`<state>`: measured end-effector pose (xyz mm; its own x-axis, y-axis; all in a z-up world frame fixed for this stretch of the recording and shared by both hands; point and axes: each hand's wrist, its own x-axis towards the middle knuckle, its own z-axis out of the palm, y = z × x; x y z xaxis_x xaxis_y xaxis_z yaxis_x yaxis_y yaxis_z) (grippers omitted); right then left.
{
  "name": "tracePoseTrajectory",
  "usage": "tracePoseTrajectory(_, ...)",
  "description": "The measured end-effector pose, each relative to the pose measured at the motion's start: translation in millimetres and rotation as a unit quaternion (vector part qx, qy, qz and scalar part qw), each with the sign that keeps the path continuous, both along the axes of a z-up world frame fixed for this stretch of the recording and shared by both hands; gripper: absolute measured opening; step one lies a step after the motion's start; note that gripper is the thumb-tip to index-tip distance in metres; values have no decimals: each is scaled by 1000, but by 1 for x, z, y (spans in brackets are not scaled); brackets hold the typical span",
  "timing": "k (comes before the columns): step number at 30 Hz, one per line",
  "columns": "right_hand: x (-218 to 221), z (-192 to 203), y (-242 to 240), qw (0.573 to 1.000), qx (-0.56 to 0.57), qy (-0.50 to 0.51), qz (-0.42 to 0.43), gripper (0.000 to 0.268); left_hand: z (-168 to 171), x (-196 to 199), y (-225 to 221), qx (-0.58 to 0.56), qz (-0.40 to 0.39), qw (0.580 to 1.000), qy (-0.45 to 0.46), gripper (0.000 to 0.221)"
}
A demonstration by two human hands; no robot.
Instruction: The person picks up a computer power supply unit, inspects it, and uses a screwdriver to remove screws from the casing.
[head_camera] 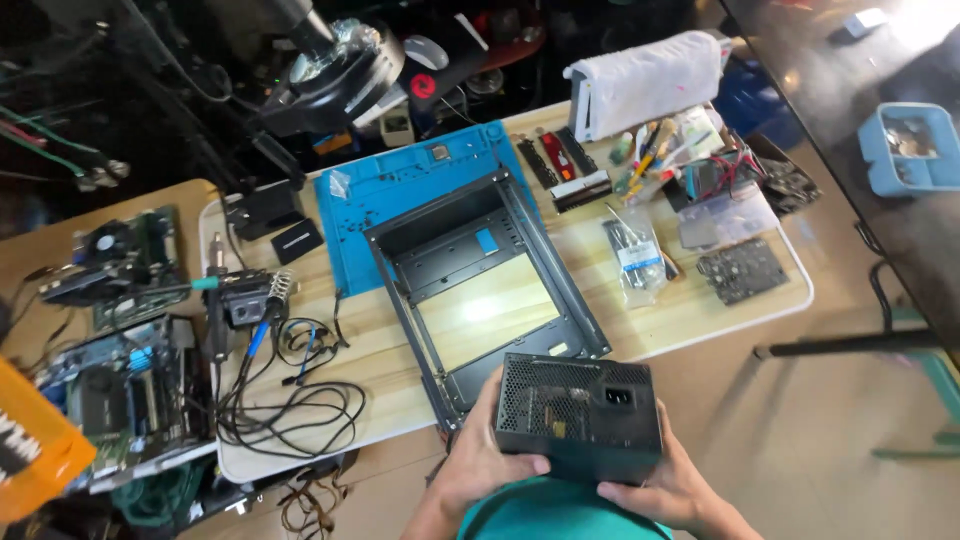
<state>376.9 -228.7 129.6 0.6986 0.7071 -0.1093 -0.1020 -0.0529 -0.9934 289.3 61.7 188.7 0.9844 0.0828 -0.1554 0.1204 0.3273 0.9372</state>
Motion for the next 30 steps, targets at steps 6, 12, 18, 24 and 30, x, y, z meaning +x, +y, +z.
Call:
tracePoseTrajectory(6, -47, -41, 16, 985, -105, -64, -119, 131, -12, 3, 49, -24, -112, 993, -35, 119)
tracePoseTrajectory(12, -65, -16, 59, 970, -97, 56, -218, 131, -34, 7, 65, -72, -119, 990, -34, 122)
tracePoseTrajectory(18, -45, -76, 61, 924, 81, 258, -271, 61, -63, 11, 68, -47, -19, 995, 83, 108)
tracePoseTrajectory(24, 2, -63, 71, 811, 88, 510, -271, 88, -40, 21, 52, -47, 32, 990, 128, 69)
tracePoseTrajectory(30, 29, -42, 70, 790, 203, 564, -128, 93, -8, 44, 33, -2, 31, 991, 128, 76)
